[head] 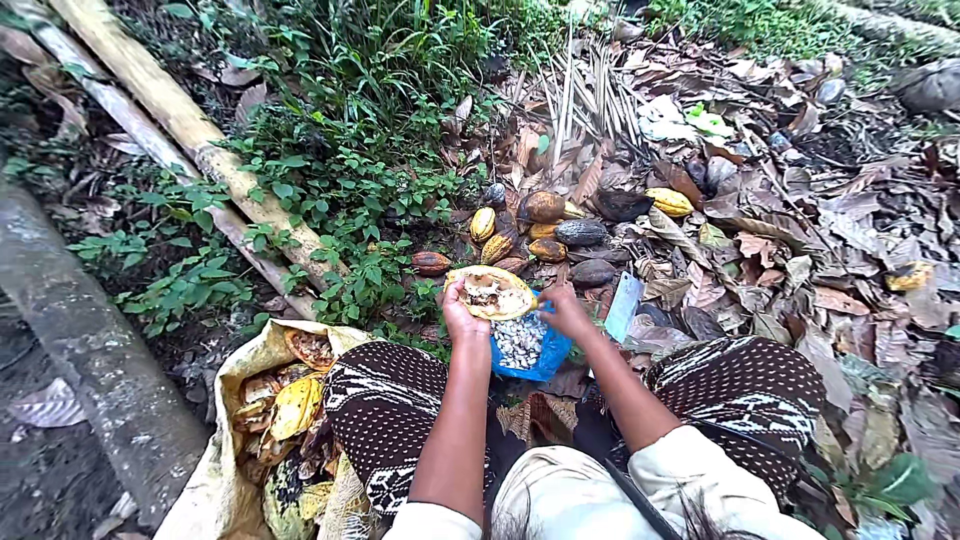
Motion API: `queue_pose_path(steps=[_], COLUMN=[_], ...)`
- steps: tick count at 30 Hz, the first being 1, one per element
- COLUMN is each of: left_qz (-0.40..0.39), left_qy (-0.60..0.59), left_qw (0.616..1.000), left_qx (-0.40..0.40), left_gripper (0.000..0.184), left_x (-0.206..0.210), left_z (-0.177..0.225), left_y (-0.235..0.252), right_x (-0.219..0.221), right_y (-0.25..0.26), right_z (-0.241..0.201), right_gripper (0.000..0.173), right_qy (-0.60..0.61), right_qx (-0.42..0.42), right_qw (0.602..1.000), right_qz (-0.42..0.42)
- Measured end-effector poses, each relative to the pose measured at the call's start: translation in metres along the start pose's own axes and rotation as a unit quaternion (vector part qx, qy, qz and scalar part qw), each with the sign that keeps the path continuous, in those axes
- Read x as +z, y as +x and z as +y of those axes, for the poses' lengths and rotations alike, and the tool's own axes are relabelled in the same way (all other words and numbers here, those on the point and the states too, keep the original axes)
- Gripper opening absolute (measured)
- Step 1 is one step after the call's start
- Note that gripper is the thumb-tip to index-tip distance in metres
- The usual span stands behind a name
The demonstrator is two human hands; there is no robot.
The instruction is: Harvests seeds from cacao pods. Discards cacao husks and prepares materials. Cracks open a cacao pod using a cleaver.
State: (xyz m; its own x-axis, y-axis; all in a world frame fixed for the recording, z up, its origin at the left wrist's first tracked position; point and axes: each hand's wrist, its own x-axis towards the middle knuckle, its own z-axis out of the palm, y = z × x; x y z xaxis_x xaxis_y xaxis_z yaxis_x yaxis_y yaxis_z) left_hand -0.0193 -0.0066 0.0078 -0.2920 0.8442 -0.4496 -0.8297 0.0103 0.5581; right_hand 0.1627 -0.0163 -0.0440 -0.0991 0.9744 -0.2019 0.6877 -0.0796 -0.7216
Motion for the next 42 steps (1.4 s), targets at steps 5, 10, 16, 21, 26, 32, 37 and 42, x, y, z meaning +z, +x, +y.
queue_pose_path(steps=[5, 10, 16, 21, 26, 32, 37, 42], left_qz=[-0.065, -0.142, -0.209, -0.206, -0.214, -0.238, -0.255, -0.262], left_qy=[-0.022, 0.037, 0.160, 0.220, 0.214, 0.284, 0.294, 0.318], left_qw=[0.997, 0.989, 0.964, 0.953, 0.953, 0.929, 0.921, 0.910], left_qx=[-0.022, 0.018, 0.032, -0.026, -0.036, 0.009, 0.028, 0.039], left_gripper=[0.020, 0.022, 0.029, 0.037, 0.036, 0.041, 0.044, 0.069], left_x=[-0.008, -0.020, -0.025, -0.031, -0.033, -0.037, -0.039, -0.041], left_z=[0.001, -0.009, -0.030, -0.047, -0.049, -0.049, -0.048, -0.048], left_y=[-0.005, -0.002, -0.008, -0.007, -0.004, 0.002, 0.003, 0.002], right_x=[0.002, -0.009, 0.017, 0.010, 0.004, 0.010, 0.018, 0.019], right_y=[-0.037, -0.058, -0.047, -0.039, -0.034, -0.032, -0.033, -0.035], right_z=[-0.049, -0.078, -0.074, -0.060, -0.049, -0.040, -0.040, -0.041], right_gripper=[0.023, 0.024, 0.053, 0.040, 0.035, 0.034, 0.026, 0.025], right_qy=[0.074, 0.067, 0.097, 0.311, 0.390, 0.494, 0.564, 0.577], right_qx=[-0.176, -0.308, -0.113, 0.052, 0.085, 0.083, 0.098, 0.109], right_qw=[0.957, 0.915, 0.989, 0.948, 0.913, 0.859, 0.814, 0.803], right_qz=[0.219, 0.252, 0.020, -0.042, -0.085, -0.110, -0.099, -0.100])
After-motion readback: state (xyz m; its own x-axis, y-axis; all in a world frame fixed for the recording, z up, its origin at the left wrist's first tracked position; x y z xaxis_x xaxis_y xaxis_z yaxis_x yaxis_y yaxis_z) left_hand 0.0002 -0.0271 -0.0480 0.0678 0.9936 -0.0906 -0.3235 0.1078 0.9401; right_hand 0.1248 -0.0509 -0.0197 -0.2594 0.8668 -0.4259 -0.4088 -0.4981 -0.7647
